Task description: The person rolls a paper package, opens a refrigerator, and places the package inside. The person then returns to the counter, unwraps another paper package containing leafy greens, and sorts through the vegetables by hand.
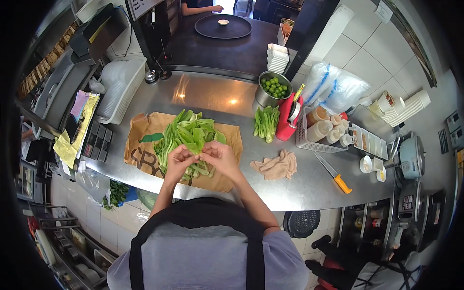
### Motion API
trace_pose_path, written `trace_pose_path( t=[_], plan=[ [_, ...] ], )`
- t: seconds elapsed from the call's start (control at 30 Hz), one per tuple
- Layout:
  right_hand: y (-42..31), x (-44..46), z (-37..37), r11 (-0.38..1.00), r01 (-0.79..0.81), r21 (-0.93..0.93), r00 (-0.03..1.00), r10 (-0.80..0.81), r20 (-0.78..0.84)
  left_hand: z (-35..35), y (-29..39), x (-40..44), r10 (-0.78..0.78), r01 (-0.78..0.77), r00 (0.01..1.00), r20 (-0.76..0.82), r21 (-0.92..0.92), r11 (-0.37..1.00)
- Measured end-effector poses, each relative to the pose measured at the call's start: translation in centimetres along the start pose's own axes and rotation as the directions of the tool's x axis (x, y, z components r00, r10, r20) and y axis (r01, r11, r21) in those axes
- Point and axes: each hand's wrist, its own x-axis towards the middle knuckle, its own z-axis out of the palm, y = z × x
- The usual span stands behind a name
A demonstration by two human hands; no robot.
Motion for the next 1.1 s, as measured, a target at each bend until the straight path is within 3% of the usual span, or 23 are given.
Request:
trace_pose_path(
  t=[0.13,0.43,0.63,0.73,0.83,0.93,1.03,1.1],
  plan=[
    [-0.7,0.0,-0.4,0.989,-0.086,0.118,0.996,0.083,0.031,0.4,0.1,0.1,-0.005,0.006,1.0,-0.017,0.038,0.999],
    [-0.6,-0.1,-0.9,0.988,-0.131,0.085,0.991,0.132,-0.011,1.5,0.0,0.0,-0.036,0.045,0.995,-0.094,0.095,0.994],
    [-2.4,0.5,-0.2,0.988,0.151,-0.01,0.942,-0.147,-0.303,1.3,-0.3,0.0,-0.024,0.054,0.995,-0.099,0.314,0.948],
    [-1.4,0.8,-1.4,0.993,0.113,-0.03,0.962,-0.117,-0.248,0.9,-1.2,0.0,-0.052,0.074,0.996,-0.076,0.321,0.944],
    [-1.2,1.1,-2.0,0.998,0.068,0.011,0.98,-0.065,-0.188,0.7,-0.7,-0.1,-0.078,0.054,0.995,0.069,0.304,0.951],
    [-2.0,1.1,-2.1,1.0,0.0,-0.005,0.997,0.0,-0.076,1.5,0.2,0.1,-0.073,0.072,0.997,-0.006,0.25,0.966],
    [-2.4,1.2,-1.6,0.999,-0.026,0.04,0.998,0.028,-0.05,2.9,1.7,0.4,-0.148,0.153,0.98,-0.132,0.028,0.988],
    [-2.1,1.2,-1.4,0.999,-0.02,0.047,0.998,0.023,-0.058,2.9,1.4,0.5,-0.105,0.108,0.99,-0.095,0.022,0.994]
  ],
)
